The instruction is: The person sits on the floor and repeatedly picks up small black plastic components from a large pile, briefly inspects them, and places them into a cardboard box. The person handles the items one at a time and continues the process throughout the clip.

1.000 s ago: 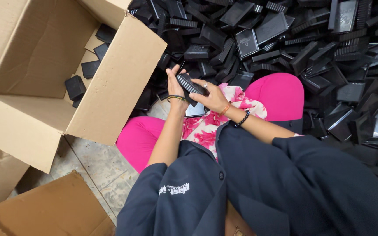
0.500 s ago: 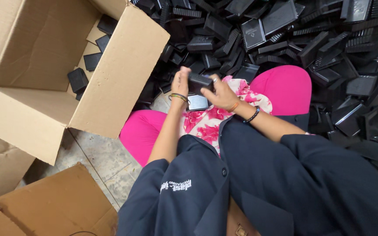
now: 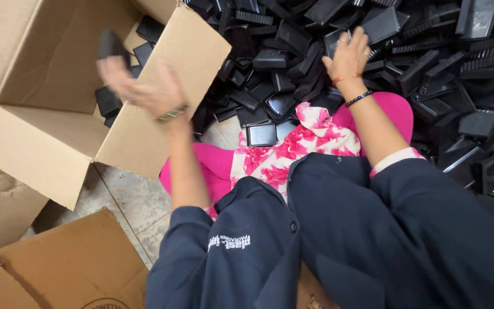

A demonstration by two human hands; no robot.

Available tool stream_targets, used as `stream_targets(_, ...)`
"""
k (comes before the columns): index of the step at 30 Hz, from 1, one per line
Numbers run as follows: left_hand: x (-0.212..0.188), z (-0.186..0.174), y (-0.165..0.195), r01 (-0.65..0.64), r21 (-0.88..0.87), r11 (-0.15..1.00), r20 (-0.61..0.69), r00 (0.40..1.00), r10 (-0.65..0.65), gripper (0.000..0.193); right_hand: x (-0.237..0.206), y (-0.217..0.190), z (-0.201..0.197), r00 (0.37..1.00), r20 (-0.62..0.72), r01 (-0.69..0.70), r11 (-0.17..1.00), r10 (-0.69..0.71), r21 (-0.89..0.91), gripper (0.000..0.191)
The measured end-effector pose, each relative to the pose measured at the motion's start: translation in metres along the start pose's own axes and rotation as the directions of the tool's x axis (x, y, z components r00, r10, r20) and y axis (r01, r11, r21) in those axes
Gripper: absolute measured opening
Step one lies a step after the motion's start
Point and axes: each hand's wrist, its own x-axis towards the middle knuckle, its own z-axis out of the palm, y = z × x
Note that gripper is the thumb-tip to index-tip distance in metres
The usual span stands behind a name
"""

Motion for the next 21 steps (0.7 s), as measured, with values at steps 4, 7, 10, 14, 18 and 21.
stream_targets(4, -0.072, 0.037, 0.057, 0.036, -0.570, 0.821, 0.593, 0.709, 0.381, 0.057, 0.000, 0.002, 0.012, 0.997, 0.044, -0.062, 0.987, 0.069, -0.147, 0.081)
stream_targets(7, -0.103, 0.071, 0.097, -0.224, -0.566, 0.793, 0.568, 0.592, 0.572, 0.073, -0.002, -0.002, 0.010, 0.991, 0.102, -0.076, 0.987, 0.091, -0.143, 0.078)
stream_targets(10, -0.109, 0.099, 0.125, -0.345, -0.535, 0.771, 0.588, 0.503, 0.633, 0.078, -0.003, 0.001, 0.002, 0.981, 0.153, -0.111, 0.991, 0.121, -0.072, 0.076)
stream_targets(14, -0.097, 0.119, 0.138, -0.411, -0.481, 0.774, 0.690, 0.368, 0.624, 0.052, -0.016, 0.016, -0.010, 0.987, 0.085, -0.153, 0.955, 0.136, 0.254, 0.066)
stream_targets(18, -0.097, 0.117, 0.128, -0.191, -0.519, 0.833, 0.548, 0.674, 0.496, 0.030, -0.049, 0.015, -0.022, 0.988, -0.123, -0.014, 0.835, 0.098, 0.550, 0.057)
stream_targets(21, -0.120, 0.100, 0.118, 0.382, -0.572, 0.725, 0.617, 0.783, 0.074, 0.023, -0.071, -0.015, -0.024, 0.997, 0.011, -0.058, 0.673, 0.074, 0.738, 0.056)
